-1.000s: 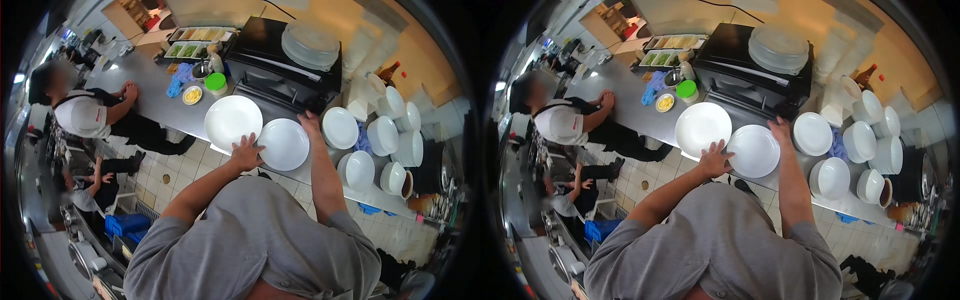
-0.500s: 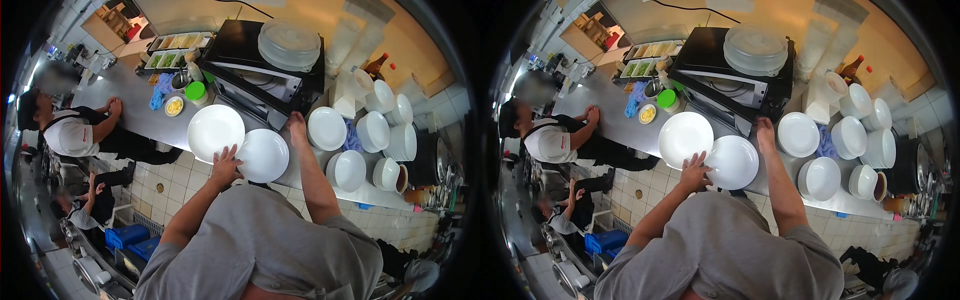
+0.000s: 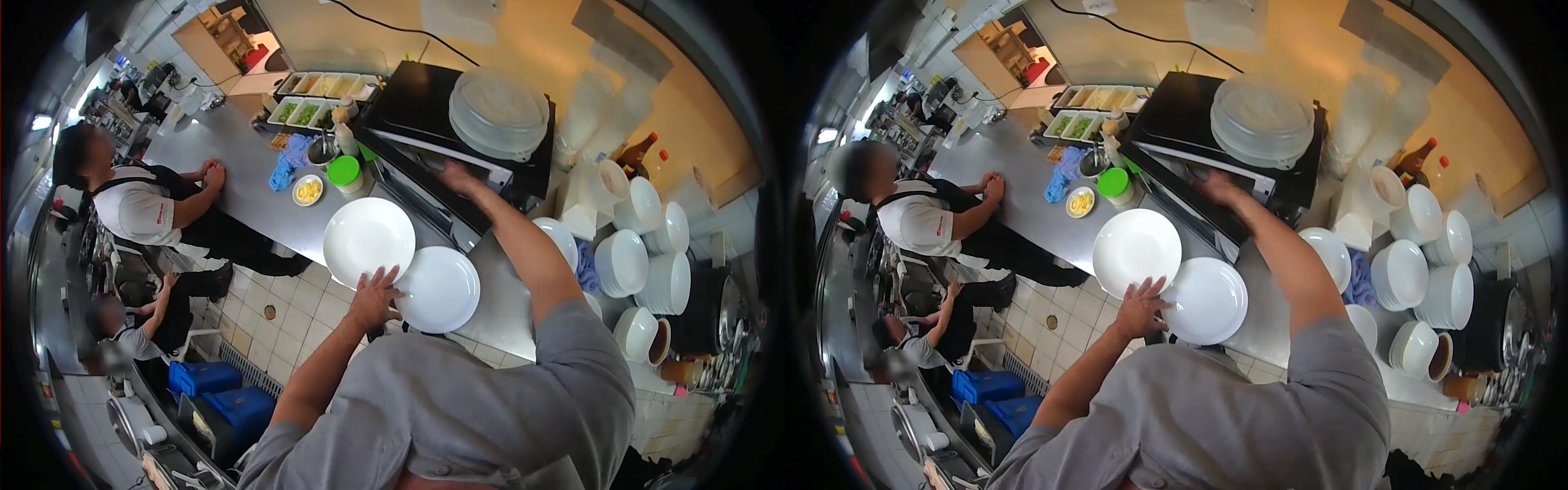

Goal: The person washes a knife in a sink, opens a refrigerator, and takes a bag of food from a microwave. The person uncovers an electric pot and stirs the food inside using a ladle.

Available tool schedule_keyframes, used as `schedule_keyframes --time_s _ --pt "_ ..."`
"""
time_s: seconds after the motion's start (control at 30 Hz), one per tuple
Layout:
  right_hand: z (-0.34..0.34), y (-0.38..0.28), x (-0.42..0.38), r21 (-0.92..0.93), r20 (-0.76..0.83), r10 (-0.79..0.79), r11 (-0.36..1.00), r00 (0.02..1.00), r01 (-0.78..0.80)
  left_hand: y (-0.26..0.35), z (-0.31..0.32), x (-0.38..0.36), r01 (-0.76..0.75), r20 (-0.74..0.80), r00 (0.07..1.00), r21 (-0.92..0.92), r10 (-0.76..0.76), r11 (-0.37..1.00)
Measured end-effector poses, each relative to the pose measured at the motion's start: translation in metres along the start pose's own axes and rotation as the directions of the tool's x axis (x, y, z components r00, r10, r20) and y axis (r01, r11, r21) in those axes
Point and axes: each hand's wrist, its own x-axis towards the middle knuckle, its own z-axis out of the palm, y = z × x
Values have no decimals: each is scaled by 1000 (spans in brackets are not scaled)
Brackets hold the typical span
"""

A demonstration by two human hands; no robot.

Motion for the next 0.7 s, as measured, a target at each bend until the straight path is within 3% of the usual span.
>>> schedule_keyframes --time_s 0.07,0.1,0.17,0.4,0.57,0.63,0.7 --pt "7 11 40 -67 -46 -11 998 999 8 0 0 0 6 -9 1000 1 -6 1000" --pt "25 33 64 -172 -266 -168 977 949 125 -1 -1 1 6 -2 1000 -5 -6 1000" --pt "24 43 85 -190 -328 -146 978 933 86 -1 -2 3 20 5 1000 -1 -20 1000" --pt "30 51 90 -153 -220 151 971 964 -187 0 -10 2 24 68 997 -21 -22 999" --pt "27 39 29 -57 -153 372 922 916 -384 -3 -9 7 27 83 996 -33 -24 999" --pt "25 45 9 -180 -51 165 969 985 -172 -4 -8 9 14 84 996 -34 -11 999" --pt "24 46 -3 -112 -140 90 988 986 -106 -4 -8 11 10 81 997 -32 -8 999"
